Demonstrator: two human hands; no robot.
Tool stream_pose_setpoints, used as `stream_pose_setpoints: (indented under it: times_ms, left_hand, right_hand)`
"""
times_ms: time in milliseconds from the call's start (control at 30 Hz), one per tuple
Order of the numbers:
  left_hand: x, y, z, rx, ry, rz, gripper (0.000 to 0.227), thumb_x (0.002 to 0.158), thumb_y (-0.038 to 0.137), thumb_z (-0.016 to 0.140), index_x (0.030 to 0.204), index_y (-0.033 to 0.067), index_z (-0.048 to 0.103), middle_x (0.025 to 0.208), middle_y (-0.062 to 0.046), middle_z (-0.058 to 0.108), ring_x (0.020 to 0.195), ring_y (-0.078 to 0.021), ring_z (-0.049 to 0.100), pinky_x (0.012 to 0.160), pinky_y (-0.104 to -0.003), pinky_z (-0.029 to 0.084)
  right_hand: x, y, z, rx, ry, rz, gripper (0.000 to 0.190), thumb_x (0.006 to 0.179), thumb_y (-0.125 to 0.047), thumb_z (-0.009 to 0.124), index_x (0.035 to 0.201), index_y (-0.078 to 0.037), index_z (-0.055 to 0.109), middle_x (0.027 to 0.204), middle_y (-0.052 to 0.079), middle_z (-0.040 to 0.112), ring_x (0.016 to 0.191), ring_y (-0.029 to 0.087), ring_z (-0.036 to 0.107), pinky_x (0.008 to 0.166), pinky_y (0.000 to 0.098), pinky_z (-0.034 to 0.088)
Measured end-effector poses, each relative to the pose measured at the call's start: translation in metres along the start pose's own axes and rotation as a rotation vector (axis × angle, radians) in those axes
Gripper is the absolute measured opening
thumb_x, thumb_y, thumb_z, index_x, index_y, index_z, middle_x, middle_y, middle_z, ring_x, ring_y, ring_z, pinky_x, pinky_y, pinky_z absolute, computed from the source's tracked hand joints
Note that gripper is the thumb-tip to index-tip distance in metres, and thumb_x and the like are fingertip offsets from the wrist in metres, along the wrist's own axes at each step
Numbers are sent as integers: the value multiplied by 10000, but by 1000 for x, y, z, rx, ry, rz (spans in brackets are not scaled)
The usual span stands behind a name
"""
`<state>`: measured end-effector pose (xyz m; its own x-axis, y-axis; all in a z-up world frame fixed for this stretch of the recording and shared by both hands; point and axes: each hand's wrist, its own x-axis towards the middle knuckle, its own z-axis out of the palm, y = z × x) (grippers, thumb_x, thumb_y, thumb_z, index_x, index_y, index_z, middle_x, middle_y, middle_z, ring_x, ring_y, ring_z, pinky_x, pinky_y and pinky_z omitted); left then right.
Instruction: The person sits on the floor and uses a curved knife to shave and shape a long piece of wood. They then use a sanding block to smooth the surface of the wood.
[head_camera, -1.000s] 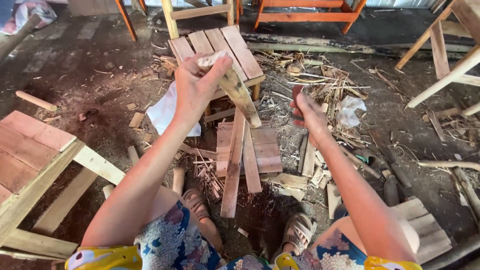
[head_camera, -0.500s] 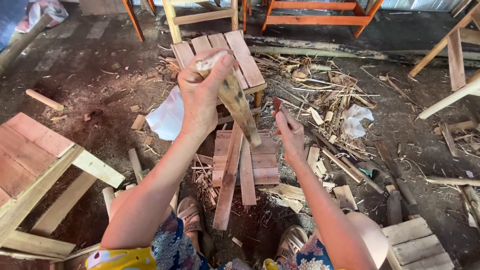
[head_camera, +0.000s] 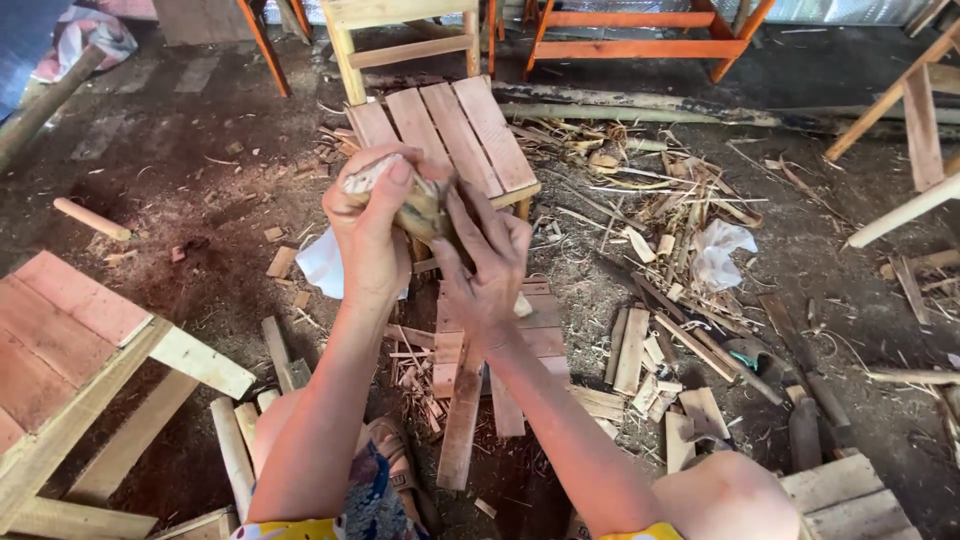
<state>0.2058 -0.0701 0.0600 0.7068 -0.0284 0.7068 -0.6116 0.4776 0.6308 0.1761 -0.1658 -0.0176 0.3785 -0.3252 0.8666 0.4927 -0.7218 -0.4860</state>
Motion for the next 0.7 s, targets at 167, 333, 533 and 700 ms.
stream_pose_setpoints:
  times_ms: [167, 333, 533, 700]
  left_hand:
    - [11, -5, -24, -157, 77, -58, 295, 904, 364, 554, 873, 78, 615, 704, -120, 653, 680, -198, 686, 747, -340, 582]
    - [13, -9, -28, -212, 42, -129, 378, 898, 432, 504, 774, 88, 600, 588, -106, 611, 581, -191, 674, 667, -336, 596]
    - [18, -11, -25, -213, 119, -127, 326, 851, 397, 489, 691, 115, 522, 505, -91, 541, 459, -191, 603, 556, -287, 547]
    - [23, -13, -1, -297, 195, -103, 457, 881, 484, 406, 626, 106, 443, 389, -71, 368, 297, -177, 454, 369, -209, 403]
  right_hand:
    - [-64, 48, 6, -1, -38, 155, 345, 928, -352, 568, 1111, -81, 677, 1111, 138, 664, 875, 215, 602, 795, 302, 395]
    - [-33, 14, 1, 141, -65, 159, 334, 953, -317, 531, 1203, -117, 627, 1162, 137, 642, 917, 251, 605, 807, 335, 405]
    - [-29, 20, -22, 277, -170, 324, 334, 949, -312, 519, 1052, -45, 692, 933, 157, 690, 806, 231, 607, 801, 356, 414]
    - [-9, 9, -40, 502, -114, 835, 260, 927, -289, 575, 1024, -79, 694, 808, 68, 679, 757, 108, 573, 761, 337, 528]
